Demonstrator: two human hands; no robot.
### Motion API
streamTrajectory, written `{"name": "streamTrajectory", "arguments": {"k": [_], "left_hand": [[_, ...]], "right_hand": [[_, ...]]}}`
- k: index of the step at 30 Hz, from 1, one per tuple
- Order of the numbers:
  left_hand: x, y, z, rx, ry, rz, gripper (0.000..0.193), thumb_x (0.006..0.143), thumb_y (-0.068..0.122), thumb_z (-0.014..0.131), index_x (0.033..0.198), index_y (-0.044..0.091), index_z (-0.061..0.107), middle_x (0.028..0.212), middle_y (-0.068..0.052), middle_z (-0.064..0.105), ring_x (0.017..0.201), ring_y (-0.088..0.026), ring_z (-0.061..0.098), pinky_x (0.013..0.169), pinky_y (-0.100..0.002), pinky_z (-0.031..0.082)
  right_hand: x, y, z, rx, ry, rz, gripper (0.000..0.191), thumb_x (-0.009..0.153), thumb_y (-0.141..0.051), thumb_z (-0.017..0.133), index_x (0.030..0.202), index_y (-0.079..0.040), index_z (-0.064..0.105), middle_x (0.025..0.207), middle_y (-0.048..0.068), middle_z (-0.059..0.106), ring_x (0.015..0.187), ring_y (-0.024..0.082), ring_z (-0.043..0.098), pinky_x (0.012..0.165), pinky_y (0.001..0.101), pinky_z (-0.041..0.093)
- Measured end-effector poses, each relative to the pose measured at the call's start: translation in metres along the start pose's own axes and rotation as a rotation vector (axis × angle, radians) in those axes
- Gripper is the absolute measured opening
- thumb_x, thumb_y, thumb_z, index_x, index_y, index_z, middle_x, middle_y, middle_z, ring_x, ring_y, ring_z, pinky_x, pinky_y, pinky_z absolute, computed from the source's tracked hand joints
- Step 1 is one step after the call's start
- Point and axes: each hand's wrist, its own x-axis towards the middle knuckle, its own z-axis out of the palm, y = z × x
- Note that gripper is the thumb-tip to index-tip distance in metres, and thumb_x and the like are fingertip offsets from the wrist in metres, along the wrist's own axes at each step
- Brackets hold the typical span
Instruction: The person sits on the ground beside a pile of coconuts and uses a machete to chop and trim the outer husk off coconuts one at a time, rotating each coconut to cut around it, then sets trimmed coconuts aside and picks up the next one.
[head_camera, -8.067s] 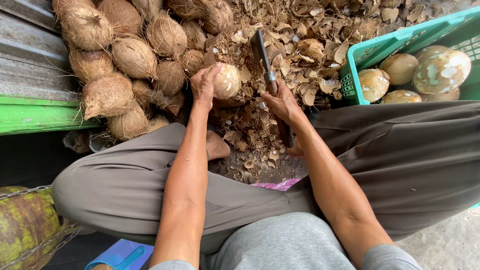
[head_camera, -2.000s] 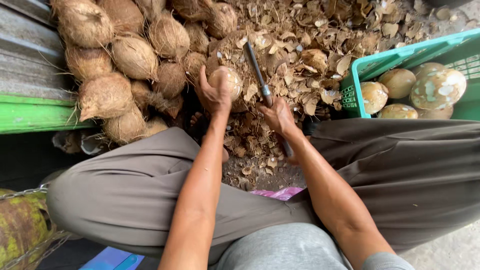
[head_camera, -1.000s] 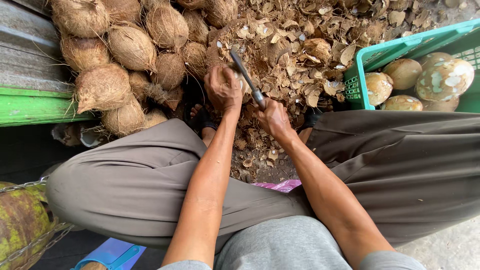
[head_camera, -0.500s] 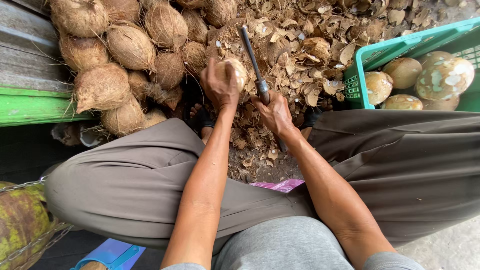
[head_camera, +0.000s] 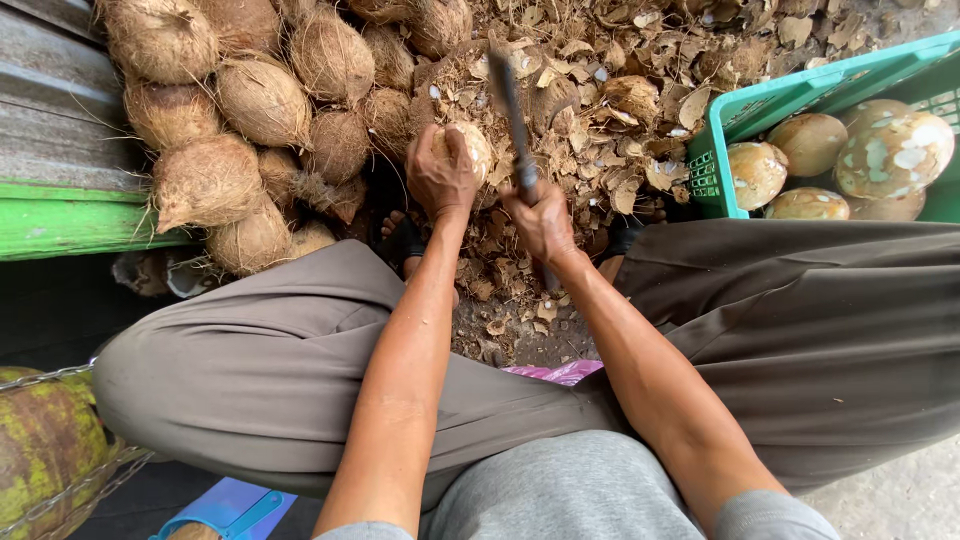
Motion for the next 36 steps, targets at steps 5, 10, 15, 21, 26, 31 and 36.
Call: {"name": "streamTrajectory", "arguments": {"k": [5,10,15,21,26,31,36], "left_hand": [[0.007,-0.009,0.002,0.033,-0.046,-0.013,0.047,0.091,0.052,0.057,0.113,0.014,0.072,0.11,-0.012,0.071,0.094,-0.024,0.069,0.072,-0.043,0.058],[0.008,-0.019,0.014,-0.111,0.043,0.109,0.049,0.099,0.06,0.058,0.106,0.014,0.072,0.107,-0.01,0.073,0.096,-0.023,0.071,0.081,-0.042,0.059],[0.011,-0.022,0.012,0.089,-0.04,0.079,0.045,0.092,0.056,0.057,0.104,0.015,0.071,0.1,-0.01,0.071,0.081,-0.02,0.071,0.056,-0.036,0.061],[0.008,-0.021,0.008,-0.034,0.064,0.128,0.04,0.097,0.052,0.058,0.11,0.018,0.073,0.106,-0.007,0.073,0.089,-0.02,0.073,0.068,-0.034,0.063],[0.005,-0.02,0.006,-0.073,0.003,0.147,0.043,0.091,0.053,0.062,0.108,0.015,0.074,0.103,-0.011,0.072,0.086,-0.025,0.073,0.068,-0.04,0.063],[-0.001,-0.016,0.0,-0.065,0.035,0.216,0.044,0.096,0.053,0.058,0.11,0.015,0.075,0.108,-0.012,0.072,0.094,-0.027,0.071,0.079,-0.043,0.062],[0.004,-0.014,0.001,-0.142,-0.006,0.151,0.045,0.091,0.055,0.059,0.103,0.015,0.075,0.099,-0.009,0.073,0.086,-0.024,0.07,0.07,-0.042,0.059]], "right_hand": [[0.001,-0.004,0.003,-0.245,-0.173,0.35,0.031,0.099,-0.029,0.065,0.076,-0.015,0.05,0.058,-0.001,0.05,0.04,0.012,0.043,0.032,0.033,0.038],[-0.002,-0.025,-0.015,-0.254,-0.148,0.256,0.029,0.1,-0.029,0.064,0.078,-0.014,0.053,0.057,0.0,0.053,0.041,0.011,0.047,0.035,0.0293,0.043],[0.004,-0.027,-0.009,-0.196,-0.001,-0.124,0.048,0.114,-0.032,0.063,0.076,-0.007,0.047,0.06,0.001,0.044,0.046,0.013,0.036,0.04,0.0336,0.03],[0.004,-0.017,-0.001,-0.375,-0.216,0.413,0.037,0.099,-0.034,0.067,0.072,-0.01,0.06,0.055,0.0,0.046,0.039,0.014,0.036,0.037,0.0363,0.031],[-0.001,-0.021,-0.006,-0.395,-0.253,0.351,0.031,0.1,-0.034,0.065,0.077,-0.013,0.066,0.055,0.002,0.052,0.04,0.012,0.045,0.039,0.032,0.04],[-0.005,-0.024,-0.007,-0.296,-0.186,0.316,0.038,0.102,-0.038,0.065,0.083,-0.006,0.06,0.065,0.003,0.056,0.045,0.013,0.044,0.039,0.0363,0.04],[-0.007,-0.016,-0.006,-0.319,-0.2,0.311,0.033,0.1,-0.037,0.058,0.076,-0.015,0.061,0.061,0.002,0.059,0.042,0.013,0.047,0.036,0.0359,0.04]]}}
